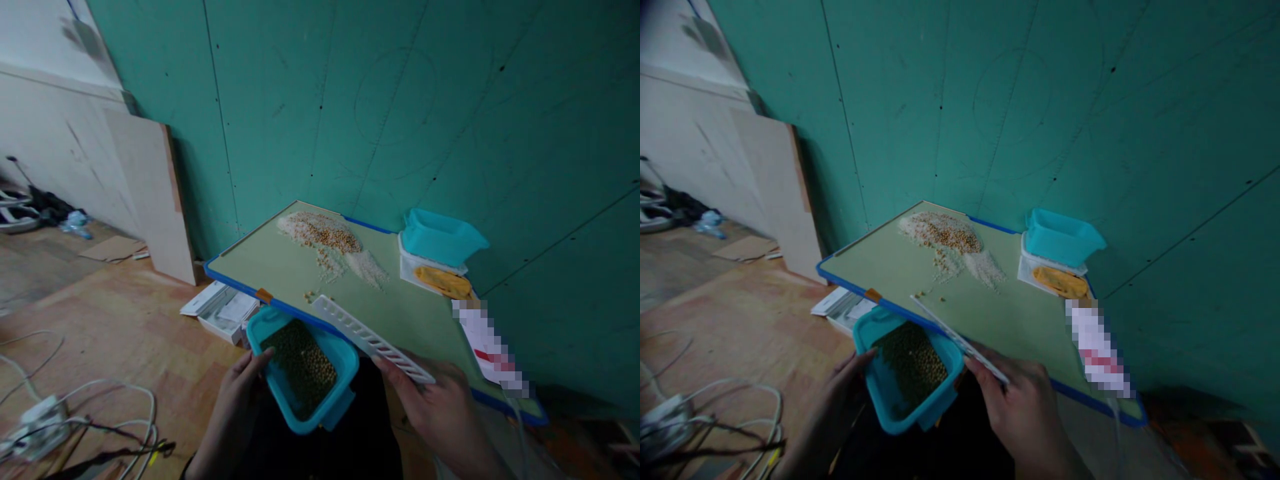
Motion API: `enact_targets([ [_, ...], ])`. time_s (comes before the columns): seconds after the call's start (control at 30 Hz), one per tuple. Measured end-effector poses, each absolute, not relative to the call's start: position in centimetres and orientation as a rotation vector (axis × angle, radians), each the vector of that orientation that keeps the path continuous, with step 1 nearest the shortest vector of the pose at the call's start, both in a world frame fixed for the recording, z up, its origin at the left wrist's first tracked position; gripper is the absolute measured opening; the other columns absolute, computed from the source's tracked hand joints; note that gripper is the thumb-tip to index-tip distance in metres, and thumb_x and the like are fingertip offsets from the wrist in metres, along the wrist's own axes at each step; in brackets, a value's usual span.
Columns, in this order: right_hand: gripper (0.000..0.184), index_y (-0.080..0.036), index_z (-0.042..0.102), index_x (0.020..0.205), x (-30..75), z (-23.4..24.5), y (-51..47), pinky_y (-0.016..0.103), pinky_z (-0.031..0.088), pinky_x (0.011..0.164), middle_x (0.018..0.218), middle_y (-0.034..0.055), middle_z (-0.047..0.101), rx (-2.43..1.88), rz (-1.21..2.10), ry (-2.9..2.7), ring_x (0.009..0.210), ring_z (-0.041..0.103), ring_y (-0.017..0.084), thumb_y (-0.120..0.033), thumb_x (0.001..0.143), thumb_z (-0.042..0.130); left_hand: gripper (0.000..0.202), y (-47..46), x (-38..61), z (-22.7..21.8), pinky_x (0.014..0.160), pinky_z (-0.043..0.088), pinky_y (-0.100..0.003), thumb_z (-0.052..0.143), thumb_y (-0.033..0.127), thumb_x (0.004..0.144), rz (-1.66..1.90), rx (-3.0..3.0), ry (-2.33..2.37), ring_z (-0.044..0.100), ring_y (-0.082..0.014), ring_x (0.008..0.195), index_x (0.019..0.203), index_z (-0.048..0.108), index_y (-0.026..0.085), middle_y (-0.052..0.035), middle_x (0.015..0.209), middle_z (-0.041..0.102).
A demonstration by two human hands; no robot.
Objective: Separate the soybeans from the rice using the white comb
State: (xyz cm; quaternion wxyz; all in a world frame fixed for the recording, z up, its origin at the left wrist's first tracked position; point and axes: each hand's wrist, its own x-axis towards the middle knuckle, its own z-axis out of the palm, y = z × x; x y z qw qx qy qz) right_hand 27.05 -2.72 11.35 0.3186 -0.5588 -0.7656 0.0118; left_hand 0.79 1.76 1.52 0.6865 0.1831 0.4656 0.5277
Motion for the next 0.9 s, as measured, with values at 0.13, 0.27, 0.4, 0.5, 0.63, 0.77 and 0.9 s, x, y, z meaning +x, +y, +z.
enact_targets([
  [0.13, 0.035, -0.027, 0.081, 0.095, 28.0, 11.0, -1.4, 0.028, 0.063, 0.066, 0.089, 0.0065, 0.079, -1.519, -0.203, -1.975, 0.072, 0.077, 0.025, -0.030, 0.098, 0.047, 0.023, 1.8, 0.5, 2.2, 0.056, 0.052, -0.027, 0.085, 0.035, 0.069, 1.169, 0.424, 1.039, 0.067, -0.0192, 0.060, 0.083, 0.077, 0.018, -0.0035, 0.071, 0.076],
  [0.27, 0.032, -0.025, 0.081, 0.098, 28.2, 10.7, -0.7, 0.029, 0.062, 0.067, 0.091, 0.0074, 0.079, -1.554, -0.160, -2.000, 0.077, 0.077, 0.027, -0.031, 0.097, 0.049, 0.022, 2.2, -0.1, 2.2, 0.055, 0.052, -0.026, 0.086, 0.034, 0.067, 1.192, 0.424, 1.053, 0.065, -0.0169, 0.057, 0.079, 0.076, 0.019, -0.0015, 0.066, 0.073],
  [0.4, 0.027, -0.029, 0.078, 0.107, 26.8, 10.8, -1.0, 0.025, 0.062, 0.070, 0.096, 0.0035, 0.080, -1.491, 0.073, -1.997, 0.083, 0.078, 0.023, -0.029, 0.096, 0.054, 0.023, 2.8, -0.7, 1.5, 0.053, 0.051, -0.026, 0.088, 0.032, 0.065, 1.230, 0.398, 1.072, 0.061, -0.0163, 0.053, 0.080, 0.077, 0.019, 0.0003, 0.060, 0.069],
  [0.5, 0.027, -0.030, 0.077, 0.111, 26.0, 11.1, -1.0, 0.024, 0.061, 0.073, 0.095, 0.0022, 0.080, -1.445, 0.135, -1.999, 0.083, 0.078, 0.021, -0.028, 0.096, 0.054, 0.027, 3.1, -1.2, 1.3, 0.053, 0.050, -0.027, 0.088, 0.033, 0.065, 1.245, 0.390, 1.079, 0.063, -0.0180, 0.056, 0.086, 0.078, 0.019, -0.0015, 0.064, 0.071],
  [0.63, 0.028, -0.023, 0.078, 0.106, 25.8, 11.1, 0.1, 0.026, 0.061, 0.070, 0.092, 0.0060, 0.080, -1.481, -0.040, -2.004, 0.075, 0.078, 0.023, -0.028, 0.097, 0.052, 0.028, 3.2, -1.7, 1.3, 0.059, 0.052, -0.027, 0.087, 0.034, 0.067, 1.233, 0.384, 1.090, 0.064, -0.0172, 0.059, 0.088, 0.077, 0.019, -0.0014, 0.065, 0.071],
  [0.77, 0.026, -0.021, 0.079, 0.098, 25.3, 10.8, 1.5, 0.024, 0.058, 0.066, 0.086, 0.0057, 0.080, -1.513, -0.068, -1.988, 0.073, 0.077, 0.022, -0.027, 0.097, 0.054, 0.023, 3.3, -2.0, 1.5, 0.058, 0.052, -0.029, 0.080, 0.040, 0.072, 1.247, 0.489, 1.140, 0.065, -0.0195, 0.059, 0.086, 0.076, 0.022, 0.0004, 0.061, 0.066],
  [0.9, 0.023, -0.023, 0.078, 0.096, 24.4, 10.9, 1.6, 0.021, 0.057, 0.069, 0.089, 0.0031, 0.080, -1.421, 0.089, -2.017, 0.075, 0.077, 0.018, -0.025, 0.096, 0.055, 0.017, 3.2, -2.3, 2.1, 0.052, 0.048, -0.028, 0.082, 0.036, 0.068, 1.252, 0.599, 1.181, 0.057, -0.0172, 0.050, 0.077, 0.075, 0.023, 0.0035, 0.051, 0.054],
])
